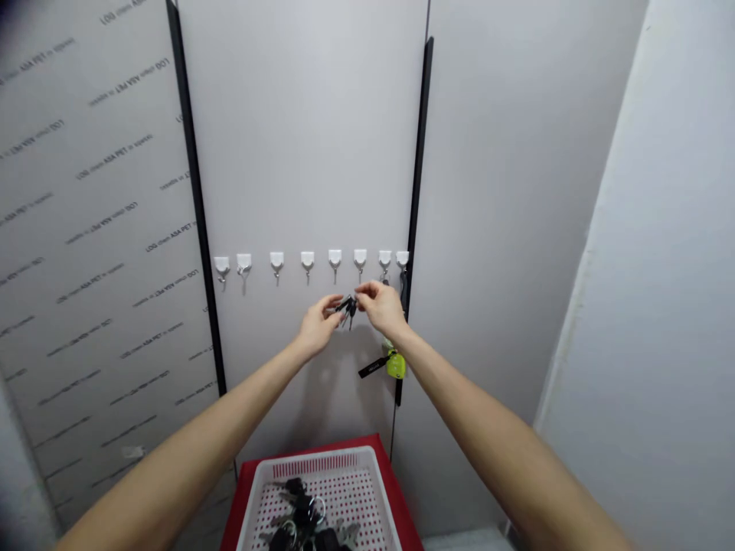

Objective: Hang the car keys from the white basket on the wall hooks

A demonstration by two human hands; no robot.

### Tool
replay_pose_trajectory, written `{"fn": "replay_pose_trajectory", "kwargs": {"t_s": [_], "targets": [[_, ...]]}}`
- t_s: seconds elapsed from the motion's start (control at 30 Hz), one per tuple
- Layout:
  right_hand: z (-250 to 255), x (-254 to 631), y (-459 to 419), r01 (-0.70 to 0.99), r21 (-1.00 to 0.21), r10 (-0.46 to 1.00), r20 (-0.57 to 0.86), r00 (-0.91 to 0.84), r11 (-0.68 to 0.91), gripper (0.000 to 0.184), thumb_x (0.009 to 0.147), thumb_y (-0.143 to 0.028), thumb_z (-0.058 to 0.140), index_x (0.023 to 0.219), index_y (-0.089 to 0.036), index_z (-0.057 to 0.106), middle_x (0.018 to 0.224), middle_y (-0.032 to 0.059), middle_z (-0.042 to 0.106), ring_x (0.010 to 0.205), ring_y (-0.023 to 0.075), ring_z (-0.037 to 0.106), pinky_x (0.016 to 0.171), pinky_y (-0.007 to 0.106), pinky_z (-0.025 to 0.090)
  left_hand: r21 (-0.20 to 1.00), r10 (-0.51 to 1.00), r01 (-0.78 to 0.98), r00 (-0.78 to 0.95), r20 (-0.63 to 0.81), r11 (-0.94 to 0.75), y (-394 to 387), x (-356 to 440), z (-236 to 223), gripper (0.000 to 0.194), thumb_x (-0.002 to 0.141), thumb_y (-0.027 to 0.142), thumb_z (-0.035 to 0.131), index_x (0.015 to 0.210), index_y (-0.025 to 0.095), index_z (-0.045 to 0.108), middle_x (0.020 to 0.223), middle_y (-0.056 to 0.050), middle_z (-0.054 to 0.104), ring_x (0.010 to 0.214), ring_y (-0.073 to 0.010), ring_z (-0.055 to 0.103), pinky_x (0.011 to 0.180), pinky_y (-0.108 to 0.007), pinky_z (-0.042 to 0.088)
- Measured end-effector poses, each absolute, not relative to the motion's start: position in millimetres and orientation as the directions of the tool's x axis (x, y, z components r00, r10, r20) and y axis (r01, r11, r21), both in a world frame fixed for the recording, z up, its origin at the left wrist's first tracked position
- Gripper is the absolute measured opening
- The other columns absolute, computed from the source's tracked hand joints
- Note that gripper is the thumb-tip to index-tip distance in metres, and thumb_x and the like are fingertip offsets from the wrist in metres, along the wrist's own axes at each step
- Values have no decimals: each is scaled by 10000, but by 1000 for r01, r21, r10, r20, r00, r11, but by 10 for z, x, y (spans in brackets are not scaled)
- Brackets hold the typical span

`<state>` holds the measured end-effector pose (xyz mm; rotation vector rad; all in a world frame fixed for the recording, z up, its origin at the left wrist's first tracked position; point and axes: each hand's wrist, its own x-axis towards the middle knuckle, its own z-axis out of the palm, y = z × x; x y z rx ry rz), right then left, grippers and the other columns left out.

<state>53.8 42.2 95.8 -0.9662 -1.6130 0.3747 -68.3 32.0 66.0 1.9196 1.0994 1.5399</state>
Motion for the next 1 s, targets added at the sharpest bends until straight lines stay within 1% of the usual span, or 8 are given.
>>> {"fn": "replay_pose_trajectory", "kwargs": {"t_s": [0.13,0.37,0.5,0.63,0.7,0.83,0.9,1.0], "targets": [[1254,582,668,449,-671,703,700,124,590,100,587,-154,444,652,-125,514,489,-17,499,417,69,473,473,214,414,596,711,507,49,702,-623,448,-565,973,318,641,109,436,953,158,474,913,-39,512,748,-102,485,738,-249,372],[1339,533,836,583,-675,736,651,184,452,164,593,-103,406,681,-108,544,514,14,518,457,87,495,491,218,413,605,756,570,43,653,-555,657,-499,1000,345,638,115,440,983,120,457,953,-72,516,876,-147,461,781,-283,344],[1192,554,740,638,-582,639,749,178,504,219,600,-119,399,768,-113,540,649,38,553,537,94,504,553,227,405,657,806,537,77,588,-530,582,-627,697,393,640,127,438,1032,129,411,971,-69,509,760,-112,502,740,-269,372],[609,526,465,686,-440,518,849,106,580,276,620,-144,377,867,-140,499,846,49,523,632,92,487,605,224,383,684,877,563,186,443,-465,326,-915,-6,331,651,151,426,980,133,453,947,-53,524,731,-95,497,713,-236,384],[120,473,276,686,-409,645,755,-116,602,271,620,-137,374,854,-138,509,798,45,532,625,93,479,602,216,375,673,913,616,276,302,-409,143,-1079,-460,289,651,158,421,932,131,485,905,-49,545,753,-106,494,712,-233,380],[-899,342,-97,668,-402,768,170,-617,626,223,589,-147,427,771,-145,557,712,42,566,628,112,488,588,205,357,548,918,754,391,68,-362,-235,-1321,-1208,269,633,152,425,888,141,510,858,-49,560,780,-138,487,715,-251,365],[-1241,283,-214,701,-408,769,6,-639,585,224,585,-184,448,777,-148,559,726,48,576,642,123,493,575,203,348,461,911,800,411,43,-383,-358,-1376,-1397,265,628,160,434,880,150,514,869,-52,551,820,-157,464,738,-267,347],[-1471,202,-288,784,-380,841,-27,-540,492,201,609,-218,424,732,-144,564,708,57,581,633,130,491,560,208,328,376,909,837,414,42,-398,-431,-1395,-1479,267,629,184,447,887,162,512,900,-52,533,869,-174,426,767,-281,323]]}}
